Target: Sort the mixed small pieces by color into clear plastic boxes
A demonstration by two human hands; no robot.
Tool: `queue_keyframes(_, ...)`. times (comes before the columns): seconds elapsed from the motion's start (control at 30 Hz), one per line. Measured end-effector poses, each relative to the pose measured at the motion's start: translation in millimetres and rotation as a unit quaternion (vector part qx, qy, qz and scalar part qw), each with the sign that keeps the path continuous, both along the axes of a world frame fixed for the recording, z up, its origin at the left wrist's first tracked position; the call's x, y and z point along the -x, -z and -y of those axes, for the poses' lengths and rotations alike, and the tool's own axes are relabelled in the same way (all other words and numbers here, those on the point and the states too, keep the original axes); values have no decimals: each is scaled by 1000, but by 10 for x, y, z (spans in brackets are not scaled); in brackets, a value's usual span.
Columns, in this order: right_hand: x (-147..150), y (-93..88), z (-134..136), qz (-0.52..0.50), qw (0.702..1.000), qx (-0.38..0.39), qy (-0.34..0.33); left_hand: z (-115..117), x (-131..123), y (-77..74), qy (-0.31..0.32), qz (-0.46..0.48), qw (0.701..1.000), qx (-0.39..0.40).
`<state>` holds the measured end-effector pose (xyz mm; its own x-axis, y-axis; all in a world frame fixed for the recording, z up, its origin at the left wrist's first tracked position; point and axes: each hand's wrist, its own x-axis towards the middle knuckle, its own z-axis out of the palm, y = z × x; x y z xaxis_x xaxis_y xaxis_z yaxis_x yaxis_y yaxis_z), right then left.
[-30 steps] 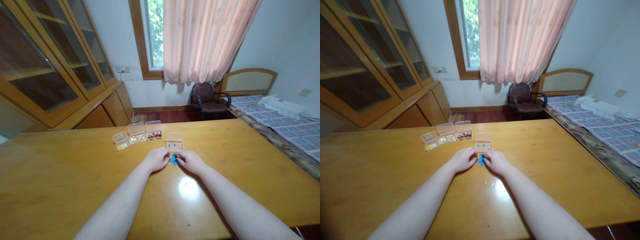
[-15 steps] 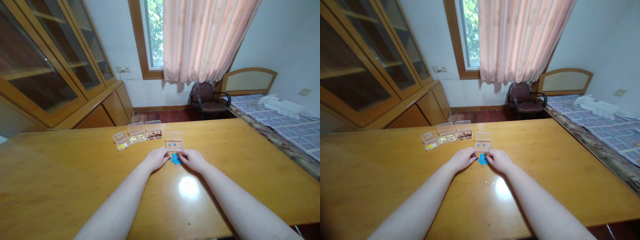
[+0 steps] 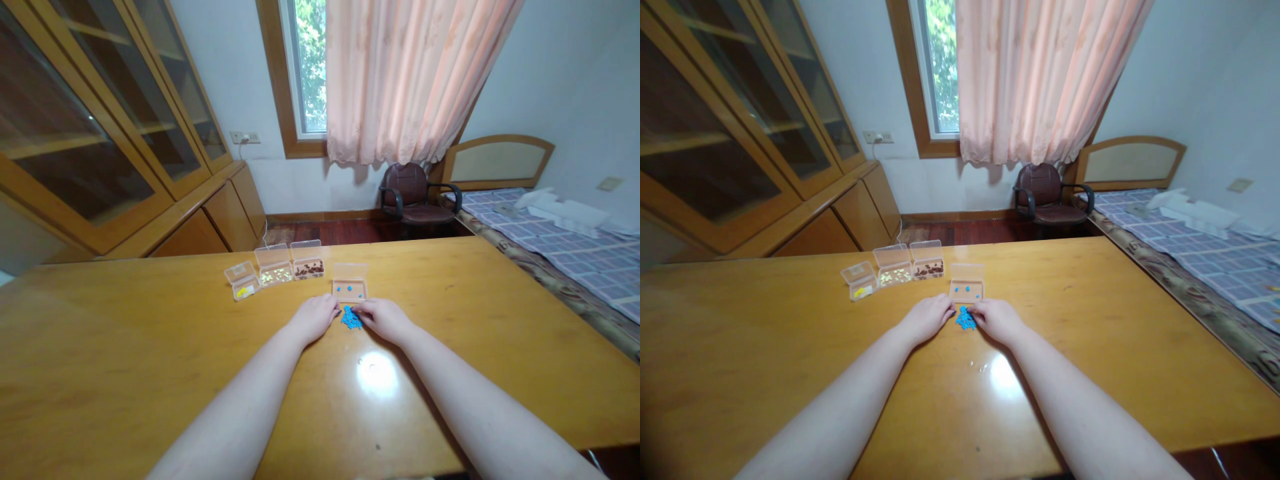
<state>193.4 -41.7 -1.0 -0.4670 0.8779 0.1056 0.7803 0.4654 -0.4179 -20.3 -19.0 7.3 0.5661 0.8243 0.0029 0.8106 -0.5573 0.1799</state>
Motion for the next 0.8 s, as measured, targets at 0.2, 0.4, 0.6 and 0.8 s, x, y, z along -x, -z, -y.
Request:
queue_keyframes(0.2, 29, -45, 11, 42, 999, -9, 25, 16, -62, -16, -25, 15, 1000, -11)
queue_keyframes(0.4, 54, -89, 13, 52, 998, -15, 23, 12, -97, -49, -42, 85, 995, 31)
queue_keyframes(0.6, 71, -138, 21, 79, 996, -16, 31, -29, -78, 23, -55, 228, 966, 107)
queue_keyframes(0.8, 78, -120, 18, 93, 994, -33, 41, -45, -54, 77, -59, 301, 949, 73)
